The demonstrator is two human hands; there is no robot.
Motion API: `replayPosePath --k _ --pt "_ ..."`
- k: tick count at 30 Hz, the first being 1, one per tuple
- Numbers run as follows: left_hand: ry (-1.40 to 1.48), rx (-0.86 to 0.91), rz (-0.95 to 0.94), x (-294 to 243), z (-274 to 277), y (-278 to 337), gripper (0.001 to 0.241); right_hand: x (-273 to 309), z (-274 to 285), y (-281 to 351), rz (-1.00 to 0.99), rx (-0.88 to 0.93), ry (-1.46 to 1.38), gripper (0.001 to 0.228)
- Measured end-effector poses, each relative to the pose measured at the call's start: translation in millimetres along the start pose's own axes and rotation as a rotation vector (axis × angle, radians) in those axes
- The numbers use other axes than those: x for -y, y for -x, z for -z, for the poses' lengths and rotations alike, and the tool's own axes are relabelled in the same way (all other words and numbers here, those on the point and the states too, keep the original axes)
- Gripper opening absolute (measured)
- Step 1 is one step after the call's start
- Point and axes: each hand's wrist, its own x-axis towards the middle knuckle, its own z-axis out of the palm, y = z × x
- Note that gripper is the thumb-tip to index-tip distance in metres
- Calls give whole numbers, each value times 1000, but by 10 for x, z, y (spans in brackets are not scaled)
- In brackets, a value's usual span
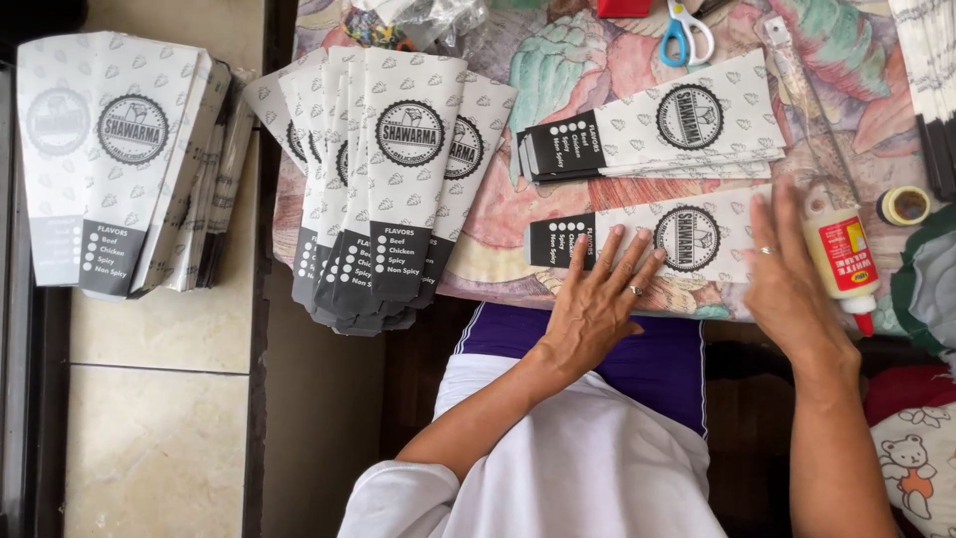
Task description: The person applies glue from a bottle to the edges of paper shawarma wrappers and folds them by hand on a table.
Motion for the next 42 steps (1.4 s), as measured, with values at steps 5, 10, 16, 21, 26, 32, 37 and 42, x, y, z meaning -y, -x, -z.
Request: replayPosePath --k 5,10,16,21,26,32,37,42 --pt "316 -263 -8 -33 -173 216 48 -199 -56 -120 145 -298 55 62" --pt "731 -354 68 414 118 472 20 -80 26 -701 307 -417 8 33" --pt "1031 -525 714 1778 505 539 45 99 -71 -1009 272 -174 32 62" --pt "43 -411 998 2333 -164 562 61 -67 -414 -512 383 -505 187 17" --pt "307 -664 481 1618 48 240 45 141 -185 41 325 -423 149 26" --pt "591 -435 -164 712 -113 -4 28 -835 85 578 -88 -437 239 40" --pt "451 -327 -201 555 -430 -9 23 -1305 1 829 -408 -217 19 87" --pt "461 -376 -165 633 -271 -95 21 -1887 -416 1161 -601 -706 -809 39"
